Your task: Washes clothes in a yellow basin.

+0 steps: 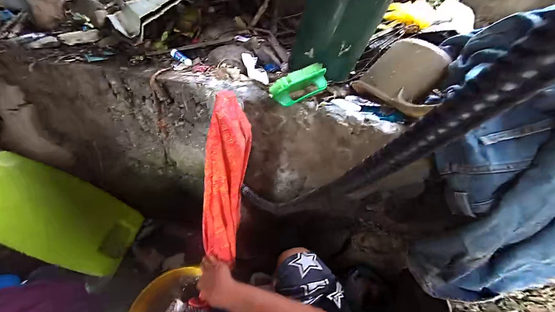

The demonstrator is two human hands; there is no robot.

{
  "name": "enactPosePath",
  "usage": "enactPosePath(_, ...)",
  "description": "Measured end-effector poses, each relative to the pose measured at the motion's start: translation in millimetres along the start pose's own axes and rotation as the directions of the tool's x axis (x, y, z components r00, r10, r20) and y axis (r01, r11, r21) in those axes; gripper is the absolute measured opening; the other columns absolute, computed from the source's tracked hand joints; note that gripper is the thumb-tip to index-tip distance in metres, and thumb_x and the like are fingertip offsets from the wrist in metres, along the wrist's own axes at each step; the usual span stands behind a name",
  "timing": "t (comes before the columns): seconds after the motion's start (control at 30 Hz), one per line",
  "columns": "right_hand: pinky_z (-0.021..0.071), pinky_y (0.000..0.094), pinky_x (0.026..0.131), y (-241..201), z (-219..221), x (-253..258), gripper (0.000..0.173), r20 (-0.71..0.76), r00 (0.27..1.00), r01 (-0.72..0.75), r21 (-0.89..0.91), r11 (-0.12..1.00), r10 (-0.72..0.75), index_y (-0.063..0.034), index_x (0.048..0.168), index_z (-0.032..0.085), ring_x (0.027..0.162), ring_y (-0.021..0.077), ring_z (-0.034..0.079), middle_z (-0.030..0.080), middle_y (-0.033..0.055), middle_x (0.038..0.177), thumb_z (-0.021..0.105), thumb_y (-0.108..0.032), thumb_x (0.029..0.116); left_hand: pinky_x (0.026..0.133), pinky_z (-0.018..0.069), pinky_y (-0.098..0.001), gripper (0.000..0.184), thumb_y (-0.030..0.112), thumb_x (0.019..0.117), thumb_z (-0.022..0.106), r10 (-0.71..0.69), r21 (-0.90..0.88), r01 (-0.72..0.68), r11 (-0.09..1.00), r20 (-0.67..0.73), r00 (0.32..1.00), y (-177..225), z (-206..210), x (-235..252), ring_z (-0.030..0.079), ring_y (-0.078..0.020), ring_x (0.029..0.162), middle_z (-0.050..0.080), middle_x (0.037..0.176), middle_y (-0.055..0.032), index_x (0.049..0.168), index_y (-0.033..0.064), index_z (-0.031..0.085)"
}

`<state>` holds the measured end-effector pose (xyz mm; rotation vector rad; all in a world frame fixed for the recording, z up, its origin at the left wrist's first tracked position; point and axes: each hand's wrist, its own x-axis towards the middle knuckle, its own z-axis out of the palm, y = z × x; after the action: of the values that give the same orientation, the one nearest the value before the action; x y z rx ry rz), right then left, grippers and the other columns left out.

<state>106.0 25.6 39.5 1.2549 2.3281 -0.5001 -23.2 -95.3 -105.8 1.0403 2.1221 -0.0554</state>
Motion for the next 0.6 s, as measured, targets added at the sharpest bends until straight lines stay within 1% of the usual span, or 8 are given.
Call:
enactPosePath(0.07,0.0423,0.0631,0.108,9.7,-17.0,-17.9,0.032,-0.110,0.991,-0.069,0.098,0.993,0.080,0.0083,0.128,0.063,0.134,0.0461,0.052,0.057,0.0288,0.139,0.049,0.005,0.0993,0.113,0.0384,-0.0609,0.052,0.032,0.1026,0.060,-0.058,0.042,0.057,0.997,0.010,0.998,-4.6,1.9,-13.3,0.051,-0.0439,0.138,0.057,0.144,-0.0273,0.141,-0.0025,0.057)
enactPosePath(0.1,0.0452,0.0648,0.104,18.6,-25.7,-24.1,0.032,-0.184,0.975,-0.103,0.142,0.984,0.128,0.0063,0.128,0.063,0.132,0.0470,0.053,0.058,0.0289,0.138,0.049,0.005,0.0990,0.113,0.0389,-0.0614,0.052,0.033,0.1024,0.060,-0.076,0.066,0.077,0.995,-0.010,0.997,-4.0,1.0,-16.7,0.051,-0.0448,0.138,0.056,0.144,-0.0280,0.140,-0.0028,0.058)
enactPosePath(0.17,0.0394,0.0663,0.109,43.7,-38.0,-25.6,0.033,-0.339,0.915,-0.147,0.220,0.964,0.217,0.0009,0.127,0.067,0.135,0.0465,0.050,0.057,0.0282,0.140,0.053,0.001,0.0970,0.108,0.0438,-0.0620,0.060,0.039,0.0974,0.065,-0.123,0.073,0.127,0.989,-0.049,0.991,-1.4,-4.2,-8.9,0.053,-0.0445,0.135,0.057,0.143,-0.0275,0.140,-0.0016,0.058)
enactPosePath(0.27,0.0290,0.0672,0.114,70.1,-38.3,-14.9,0.039,-0.451,0.853,-0.196,0.190,0.962,0.263,-0.0068,0.128,0.069,0.141,0.0437,0.043,0.051,0.0247,0.149,0.061,-0.004,0.0908,0.102,0.0500,-0.0602,0.053,0.027,0.0907,0.076,-0.123,-0.154,0.099,0.983,-0.150,0.981,12.7,-29.1,-7.7,0.060,-0.0431,0.126,0.063,0.133,-0.0273,0.133,-0.0027,0.062)
enactPosePath(0.33,0.0194,0.0720,0.116,65.1,-31.1,-10.4,0.055,-0.385,0.915,-0.075,0.143,0.987,0.125,-0.0100,0.137,0.064,0.148,0.0461,0.031,0.039,0.0248,0.158,0.068,0.001,0.0839,0.104,0.0481,-0.0607,0.041,0.020,0.0923,0.075,0.000,-0.302,-0.066,0.951,-0.214,0.977,24.5,-53.7,-21.4,0.062,-0.0428,0.123,0.066,0.127,-0.0271,0.127,-0.0012,0.066)
enactPosePath(0.43,0.0274,0.0740,0.112,37.8,-1.4,2.5,0.080,-0.228,0.948,0.261,0.148,0.954,-0.223,-0.0182,0.149,0.054,0.146,0.0496,0.031,0.040,0.0243,0.157,0.084,-0.006,0.0759,0.097,0.0507,-0.0559,0.031,0.016,0.0904,0.076,0.257,-0.391,-0.402,0.828,-0.372,0.892,45.9,-97.8,-59.6,0.066,-0.0377,0.108,0.069,0.110,-0.0251,0.112,-0.0046,0.069)
enactPosePath(0.53,0.0301,0.0736,0.111,15.4,28.8,22.6,0.087,-0.051,0.937,0.347,0.271,0.898,-0.347,-0.0112,0.156,0.043,0.146,0.0540,0.029,0.036,0.0300,0.158,0.087,-0.020,0.0807,0.083,0.0545,-0.0395,0.019,0.009,0.0839,0.077,0.391,-0.418,-0.681,0.600,-0.589,0.707,59.1,-143.5,-102.4,0.066,-0.0190,0.089,0.069,0.092,-0.0118,0.095,-0.0035,0.069)
enactPosePath(0.6,0.0325,0.0686,0.113,11.2,28.7,31.6,0.073,-0.059,0.928,0.361,0.378,0.852,-0.367,-0.0014,0.152,0.046,0.142,0.0501,0.040,0.047,0.0300,0.150,0.079,-0.021,0.0895,0.078,0.0546,-0.0276,0.014,0.006,0.0819,0.077,0.358,-0.432,-0.756,0.492,-0.691,0.628,59.1,-162.5,-113.7,0.064,-0.0075,0.082,0.067,0.087,-0.0029,0.091,0.0010,0.068)
